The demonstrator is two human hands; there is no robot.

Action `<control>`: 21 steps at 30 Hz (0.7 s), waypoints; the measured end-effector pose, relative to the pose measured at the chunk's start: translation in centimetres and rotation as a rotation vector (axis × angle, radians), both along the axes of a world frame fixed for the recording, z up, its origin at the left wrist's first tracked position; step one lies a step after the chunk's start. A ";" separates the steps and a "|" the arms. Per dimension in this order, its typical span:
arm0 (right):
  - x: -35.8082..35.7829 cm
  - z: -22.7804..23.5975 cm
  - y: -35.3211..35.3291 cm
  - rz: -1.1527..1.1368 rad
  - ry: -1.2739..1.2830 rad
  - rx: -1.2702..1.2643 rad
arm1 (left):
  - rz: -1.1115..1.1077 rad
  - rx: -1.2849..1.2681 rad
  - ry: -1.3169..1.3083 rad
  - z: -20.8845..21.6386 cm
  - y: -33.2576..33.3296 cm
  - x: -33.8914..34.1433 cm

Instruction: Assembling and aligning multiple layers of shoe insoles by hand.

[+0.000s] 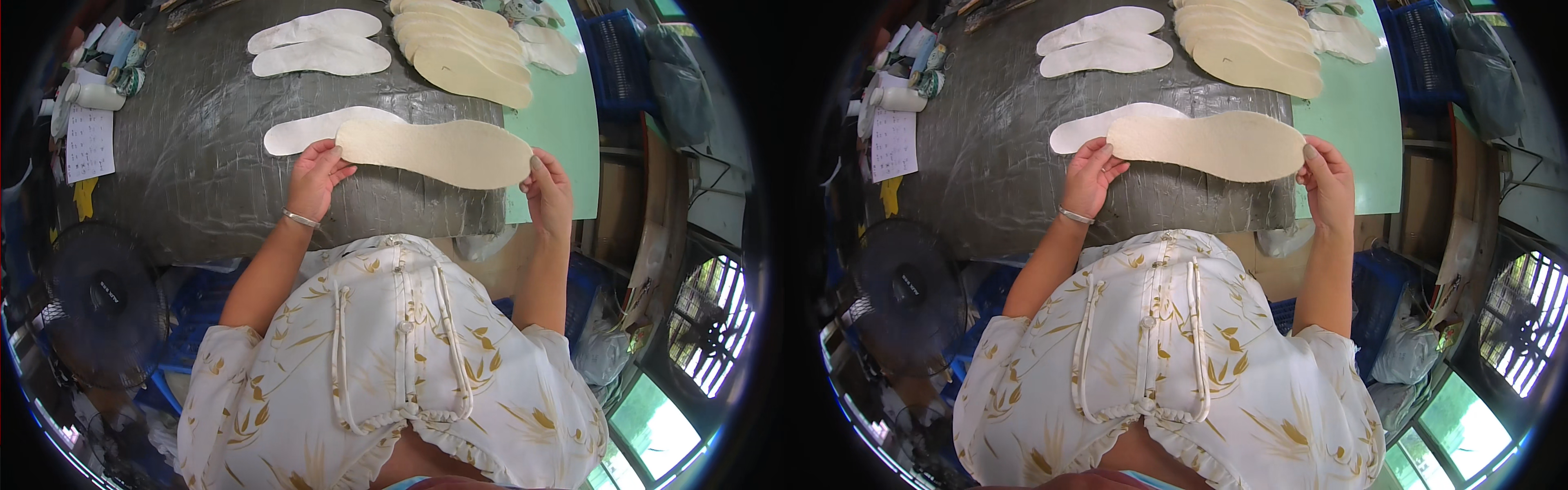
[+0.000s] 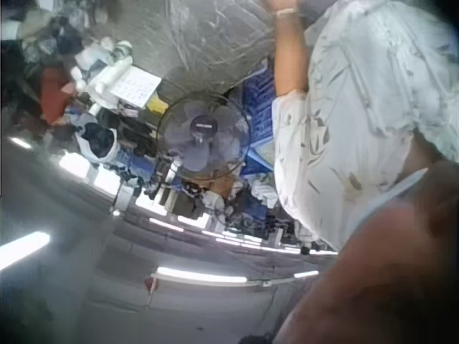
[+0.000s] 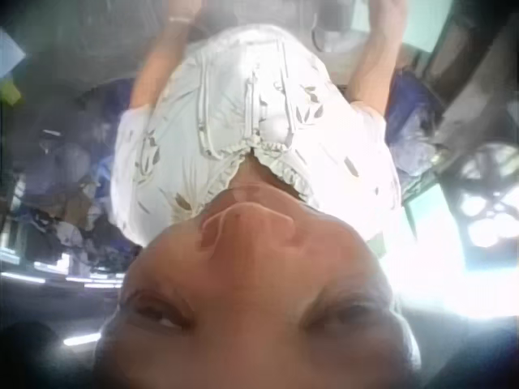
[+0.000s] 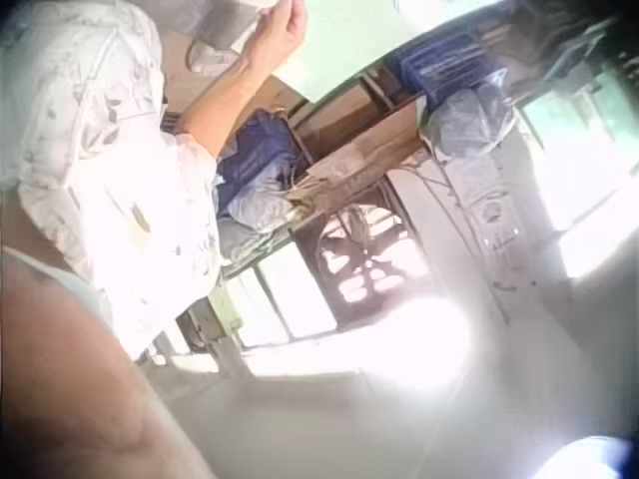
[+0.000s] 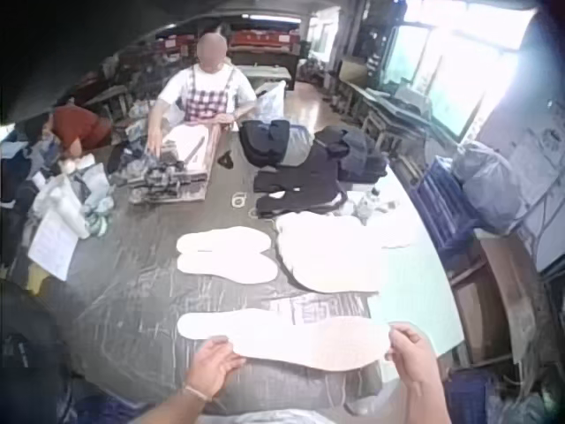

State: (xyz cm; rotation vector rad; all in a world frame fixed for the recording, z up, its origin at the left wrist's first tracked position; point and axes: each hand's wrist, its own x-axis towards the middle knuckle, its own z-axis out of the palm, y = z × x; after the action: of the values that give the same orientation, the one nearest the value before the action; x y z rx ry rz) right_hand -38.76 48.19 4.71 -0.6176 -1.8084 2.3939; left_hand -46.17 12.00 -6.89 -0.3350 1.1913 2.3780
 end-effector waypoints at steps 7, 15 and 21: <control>0.3 -1.7 0.3 -0.054 -0.077 0.024 | 0.044 -0.048 0.018 0.4 -0.8 -0.4; 0.2 -2.1 -0.1 0.026 -0.188 0.340 | 0.003 -0.211 0.135 0.8 -2.3 -0.8; 0.4 -1.0 -0.6 0.141 -0.111 0.216 | -0.038 -0.155 0.099 3.3 -5.6 -1.5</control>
State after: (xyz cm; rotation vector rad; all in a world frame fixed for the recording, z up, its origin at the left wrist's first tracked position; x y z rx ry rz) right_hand -38.38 47.60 3.68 -0.6295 -2.1886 2.2422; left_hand -47.67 6.40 -3.60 -0.2444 1.4191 2.2980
